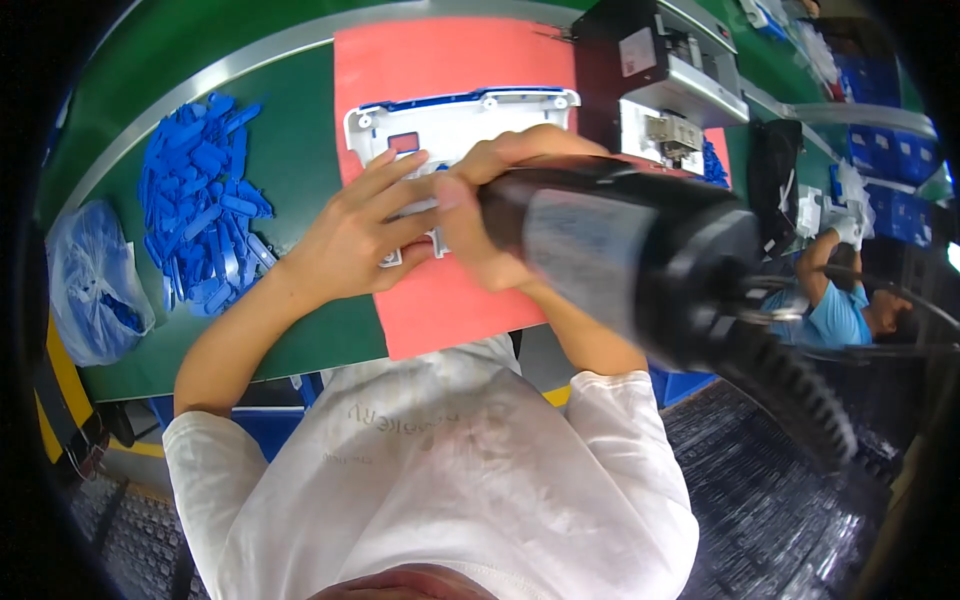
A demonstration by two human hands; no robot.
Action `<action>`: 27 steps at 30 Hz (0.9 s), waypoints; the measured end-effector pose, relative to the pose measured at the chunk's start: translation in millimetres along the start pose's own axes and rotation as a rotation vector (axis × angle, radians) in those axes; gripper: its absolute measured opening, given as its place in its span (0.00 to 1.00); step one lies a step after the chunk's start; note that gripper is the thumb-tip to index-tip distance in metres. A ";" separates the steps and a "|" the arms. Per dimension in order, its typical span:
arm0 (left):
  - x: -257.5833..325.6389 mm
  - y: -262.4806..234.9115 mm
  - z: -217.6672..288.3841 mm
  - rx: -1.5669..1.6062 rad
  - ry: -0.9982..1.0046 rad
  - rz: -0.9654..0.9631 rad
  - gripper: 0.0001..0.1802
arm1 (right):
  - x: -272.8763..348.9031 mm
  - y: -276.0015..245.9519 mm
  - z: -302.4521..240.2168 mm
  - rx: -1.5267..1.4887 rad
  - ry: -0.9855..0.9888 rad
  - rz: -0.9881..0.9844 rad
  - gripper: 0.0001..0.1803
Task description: Assembling small blue plastic components into a white plastic housing and securing them using an electric screwdriver.
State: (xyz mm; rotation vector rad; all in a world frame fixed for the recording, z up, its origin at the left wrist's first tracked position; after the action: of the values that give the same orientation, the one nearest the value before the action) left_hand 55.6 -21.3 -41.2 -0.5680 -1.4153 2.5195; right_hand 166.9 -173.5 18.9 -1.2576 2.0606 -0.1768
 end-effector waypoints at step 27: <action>-1.6 -11.9 5.1 0.034 -0.031 -0.012 0.26 | 20.2 -108.3 -13.8 -0.237 -0.172 0.703 0.36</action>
State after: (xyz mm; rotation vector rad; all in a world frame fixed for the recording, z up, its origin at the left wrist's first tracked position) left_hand 54.7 -19.6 -28.3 -0.5150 -1.3788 2.5489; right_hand 231.2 -249.4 68.0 -0.5789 2.2790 0.4905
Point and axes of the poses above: each hand's wrist, its own x-axis away from the middle knuckle, its own y-axis out of the palm, z = x × y, the point moved 1 cm from there along -x, towards the middle knuckle, and after that the axes turned 14 degrees about -z, right-handed, at the moved point
